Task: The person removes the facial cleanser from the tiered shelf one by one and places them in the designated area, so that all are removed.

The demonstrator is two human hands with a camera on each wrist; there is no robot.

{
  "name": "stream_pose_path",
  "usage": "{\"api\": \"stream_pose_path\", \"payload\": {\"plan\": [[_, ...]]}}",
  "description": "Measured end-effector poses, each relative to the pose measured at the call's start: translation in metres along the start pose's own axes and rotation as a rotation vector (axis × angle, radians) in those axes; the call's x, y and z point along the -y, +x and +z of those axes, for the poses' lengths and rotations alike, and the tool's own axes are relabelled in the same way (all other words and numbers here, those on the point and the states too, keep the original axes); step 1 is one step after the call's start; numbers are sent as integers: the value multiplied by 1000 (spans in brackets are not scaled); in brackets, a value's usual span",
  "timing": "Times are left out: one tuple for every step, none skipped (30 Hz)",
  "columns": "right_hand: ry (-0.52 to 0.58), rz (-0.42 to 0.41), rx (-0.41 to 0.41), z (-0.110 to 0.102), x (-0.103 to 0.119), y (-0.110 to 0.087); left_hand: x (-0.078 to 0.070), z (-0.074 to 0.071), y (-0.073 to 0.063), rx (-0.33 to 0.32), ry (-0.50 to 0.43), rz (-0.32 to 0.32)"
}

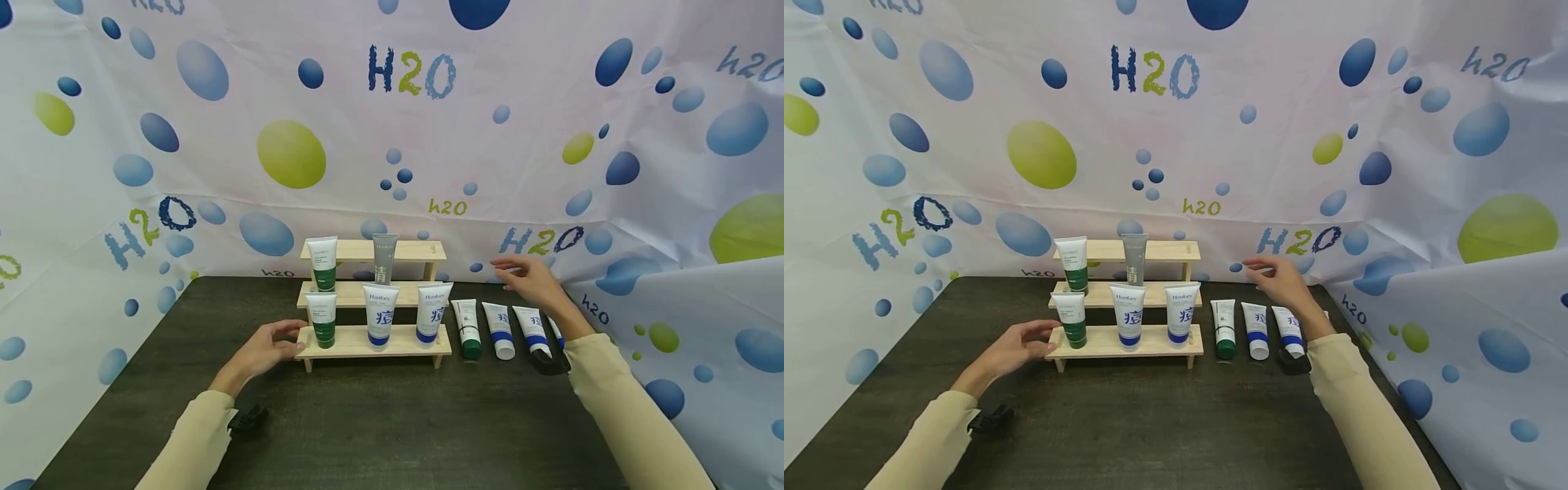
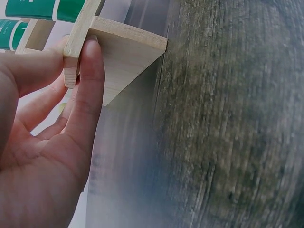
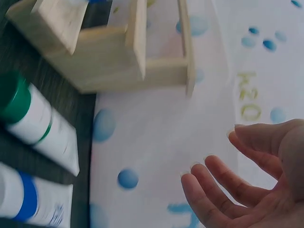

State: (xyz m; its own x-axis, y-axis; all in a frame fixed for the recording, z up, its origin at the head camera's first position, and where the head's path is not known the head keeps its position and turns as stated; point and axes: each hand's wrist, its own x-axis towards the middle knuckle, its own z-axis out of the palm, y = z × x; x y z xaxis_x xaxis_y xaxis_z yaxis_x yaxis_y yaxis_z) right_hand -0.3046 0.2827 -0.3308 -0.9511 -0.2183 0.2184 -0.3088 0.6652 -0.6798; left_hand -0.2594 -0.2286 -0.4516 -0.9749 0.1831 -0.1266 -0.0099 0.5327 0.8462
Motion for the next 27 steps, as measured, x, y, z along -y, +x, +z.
{"api": "stream_pose_path", "payload": {"plan": [[-3, -13, 1, 2, 5, 2, 0, 0, 0, 0, -1, 8], [-9, -17, 2, 4, 9, 3, 1, 0, 0, 2, -1, 18], [-13, -15, 5, 6, 14, 5, 2, 1, 0, 2, -4, 26], [-19, -22, 8, 8, 18, 6, 2, 1, 0, 4, -5, 35], [-28, -26, 10, 10, 21, 7, 3, 1, 0, 3, -8, 42], [-36, -34, 11, 12, 25, 9, 3, 1, 0, 8, -7, 55], [-34, -43, 14, 14, 28, 10, 3, 1, 0, 7, -11, 60], [-41, -50, 15, 15, 32, 12, 3, 1, 0, 8, -9, 66], [-45, -59, 19, 17, 35, 13, 3, 2, 0, 7, -12, 69], [-45, -63, 20, 19, 38, 14, 3, 1, 0, 8, -10, 75], [-42, -66, 22, 20, 42, 16, 3, 1, -1, 5, -11, 77], [-38, -70, 25, 22, 45, 17, 3, 1, -1, 6, -8, 83], [-28, -77, 29, 24, 48, 19, 3, 1, -1, 3, -7, 82], [-25, -82, 33, 25, 51, 20, 3, 0, -1, 6, -5, 87], [-11, -89, 39, 27, 54, 22, 3, 0, -1, 6, -5, 86], [3, -98, 45, 29, 58, 23, 3, -1, -1, 6, -6, 84], [16, -108, 49, 31, 61, 25, 3, -1, -1, 5, -9, 80], [26, -118, 53, 33, 64, 26, 3, -1, -1, 6, -11, 78], [37, -128, 57, 35, 67, 28, 3, -1, 0, 8, -8, 78], [46, -134, 60, 37, 70, 29, 3, -1, 0, 8, -8, 76], [51, -139, 62, 39, 74, 30, 3, 0, 0, 8, -5, 74], [52, -141, 62, 41, 77, 31, 3, 0, 0, 9, -7, 74], [48, -142, 60, 43, 80, 32, 3, 0, 1, 12, 0, 79], [40, -144, 58, 45, 82, 33, 3, 0, 1, 11, 1, 76], [34, -145, 56, 47, 85, 33, 3, 0, 1, 13, 4, 77], [28, -145, 55, 48, 89, 34, 3, 0, 1, 7, 0, 70], [20, -150, 55, 50, 91, 34, 3, 0, 1, 9, 1, 72]]}}
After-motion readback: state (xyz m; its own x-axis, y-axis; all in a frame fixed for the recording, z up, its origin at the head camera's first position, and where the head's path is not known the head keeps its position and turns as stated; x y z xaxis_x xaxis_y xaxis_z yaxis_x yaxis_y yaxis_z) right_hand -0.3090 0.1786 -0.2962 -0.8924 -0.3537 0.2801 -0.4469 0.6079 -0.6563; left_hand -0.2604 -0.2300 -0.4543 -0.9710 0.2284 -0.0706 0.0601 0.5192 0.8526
